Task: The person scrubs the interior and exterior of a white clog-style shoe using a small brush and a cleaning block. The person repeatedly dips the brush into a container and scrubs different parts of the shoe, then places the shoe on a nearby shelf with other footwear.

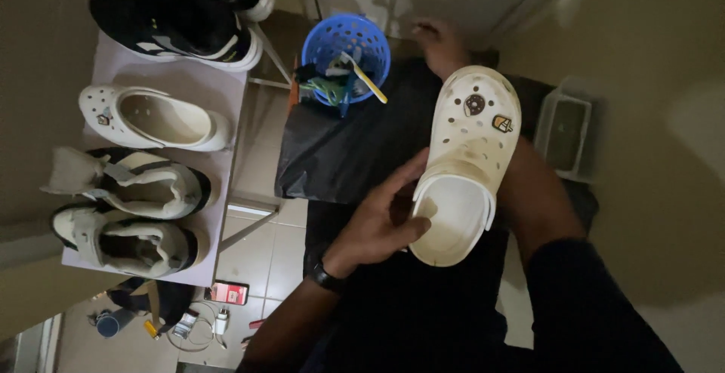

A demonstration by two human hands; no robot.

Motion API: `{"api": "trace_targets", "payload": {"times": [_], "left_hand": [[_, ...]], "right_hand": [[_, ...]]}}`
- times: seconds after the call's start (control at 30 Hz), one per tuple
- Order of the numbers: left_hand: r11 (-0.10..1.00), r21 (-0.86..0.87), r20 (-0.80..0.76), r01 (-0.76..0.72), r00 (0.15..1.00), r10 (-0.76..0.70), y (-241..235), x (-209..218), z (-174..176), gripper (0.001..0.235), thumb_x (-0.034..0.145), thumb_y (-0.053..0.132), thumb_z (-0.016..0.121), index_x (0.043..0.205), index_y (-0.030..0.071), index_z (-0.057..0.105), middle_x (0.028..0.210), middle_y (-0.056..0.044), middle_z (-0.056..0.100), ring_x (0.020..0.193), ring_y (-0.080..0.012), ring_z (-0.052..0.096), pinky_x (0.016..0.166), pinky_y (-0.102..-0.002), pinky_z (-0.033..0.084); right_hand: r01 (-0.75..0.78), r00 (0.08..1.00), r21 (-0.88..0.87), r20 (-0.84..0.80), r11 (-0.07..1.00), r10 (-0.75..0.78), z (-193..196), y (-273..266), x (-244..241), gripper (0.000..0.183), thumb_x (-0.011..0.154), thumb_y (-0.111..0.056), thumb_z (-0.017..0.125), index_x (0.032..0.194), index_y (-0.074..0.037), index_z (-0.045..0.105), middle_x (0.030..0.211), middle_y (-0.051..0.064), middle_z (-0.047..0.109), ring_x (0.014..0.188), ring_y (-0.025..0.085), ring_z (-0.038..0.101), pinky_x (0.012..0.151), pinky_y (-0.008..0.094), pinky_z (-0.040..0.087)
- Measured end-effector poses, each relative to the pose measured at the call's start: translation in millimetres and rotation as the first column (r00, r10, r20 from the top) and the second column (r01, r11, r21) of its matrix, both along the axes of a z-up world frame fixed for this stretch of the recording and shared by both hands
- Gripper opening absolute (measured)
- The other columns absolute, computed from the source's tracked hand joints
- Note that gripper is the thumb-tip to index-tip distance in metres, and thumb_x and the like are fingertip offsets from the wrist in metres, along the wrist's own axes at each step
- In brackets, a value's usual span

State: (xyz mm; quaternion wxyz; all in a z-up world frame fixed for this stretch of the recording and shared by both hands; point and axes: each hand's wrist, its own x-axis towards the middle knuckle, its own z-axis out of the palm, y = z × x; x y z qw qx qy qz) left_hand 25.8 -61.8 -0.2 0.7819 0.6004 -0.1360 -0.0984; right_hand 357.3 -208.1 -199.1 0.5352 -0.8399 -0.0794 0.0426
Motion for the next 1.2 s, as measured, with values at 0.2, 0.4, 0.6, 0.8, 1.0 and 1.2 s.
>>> {"api": "trace_targets", "payload": {"times": [0.2, 0.4, 0.6, 0.8, 1.0, 1.2], "left_hand": [[0.997, -0.071, -0.074, -0.007, 0.997, 0.002, 7, 0, 10, 0.083, 0.096, 0.022, 0.068, 0.163, 0.004, 0.021, 0.167, -0.012, 0.034, 0.151, -0.0233, 0.037, 0.127, -0.038, 0.03], [0.996, -0.025, 0.001, -0.088, 0.996, 0.088, 16, -3, 19, 0.076, 0.095, 0.008, 0.069, 0.16, 0.006, 0.029, 0.171, -0.013, 0.027, 0.155, -0.0274, 0.036, 0.125, -0.042, 0.036], [0.994, -0.063, -0.096, -0.091, 0.992, 0.084, 16, -1, 16, 0.082, 0.093, 0.004, 0.068, 0.163, 0.008, 0.024, 0.165, -0.011, 0.038, 0.147, -0.0236, 0.044, 0.119, -0.036, 0.04], [0.989, -0.079, -0.089, -0.123, 0.989, 0.116, 23, 1, 29, 0.081, 0.096, 0.012, 0.067, 0.163, 0.005, 0.022, 0.164, -0.011, 0.038, 0.147, -0.0231, 0.043, 0.118, -0.036, 0.04], [0.99, 0.017, -0.088, -0.138, 0.986, 0.139, 23, -1, 31, 0.081, 0.094, 0.013, 0.068, 0.162, 0.007, 0.025, 0.161, -0.009, 0.043, 0.141, -0.0187, 0.047, 0.108, -0.03, 0.047], [0.993, -0.017, -0.153, -0.114, 0.982, 0.11, 24, -2, 34, 0.085, 0.091, 0.007, 0.064, 0.164, 0.012, 0.022, 0.152, -0.01, 0.052, 0.121, -0.0169, 0.058, 0.075, -0.026, 0.057]], "right_hand": [[-0.474, 0.872, -0.105, -0.19, 0.874, 0.45, 70, 54, -2, 0.025, 0.101, -0.015, 0.063, 0.126, -0.017, 0.069, 0.13, 0.006, 0.071, 0.12, 0.026, 0.066, 0.096, 0.043, 0.053], [-0.492, 0.847, 0.002, -0.23, 0.871, 0.479, 76, 97, 12, 0.025, 0.1, -0.017, 0.063, 0.124, -0.016, 0.069, 0.127, 0.006, 0.071, 0.117, 0.025, 0.067, 0.096, 0.043, 0.053], [-0.492, 0.821, 0.091, -0.282, 0.866, 0.497, 77, 121, 18, 0.026, 0.099, -0.02, 0.063, 0.123, -0.015, 0.07, 0.125, 0.006, 0.072, 0.114, 0.025, 0.068, 0.095, 0.043, 0.053], [-0.474, 0.796, 0.164, -0.339, 0.865, 0.501, 81, 117, 3, 0.027, 0.098, -0.023, 0.063, 0.121, -0.014, 0.071, 0.122, 0.007, 0.073, 0.112, 0.025, 0.069, 0.095, 0.043, 0.053], [-0.451, 0.79, 0.226, -0.35, 0.864, 0.503, 70, 110, -1, 0.028, 0.096, -0.025, 0.063, 0.12, -0.013, 0.071, 0.119, 0.007, 0.073, 0.109, 0.025, 0.069, 0.095, 0.043, 0.054], [-0.428, 0.776, 0.289, -0.368, 0.856, 0.512, 67, 100, 0, 0.03, 0.095, -0.028, 0.063, 0.118, -0.012, 0.072, 0.117, 0.007, 0.074, 0.106, 0.025, 0.07, 0.095, 0.043, 0.054]]}}
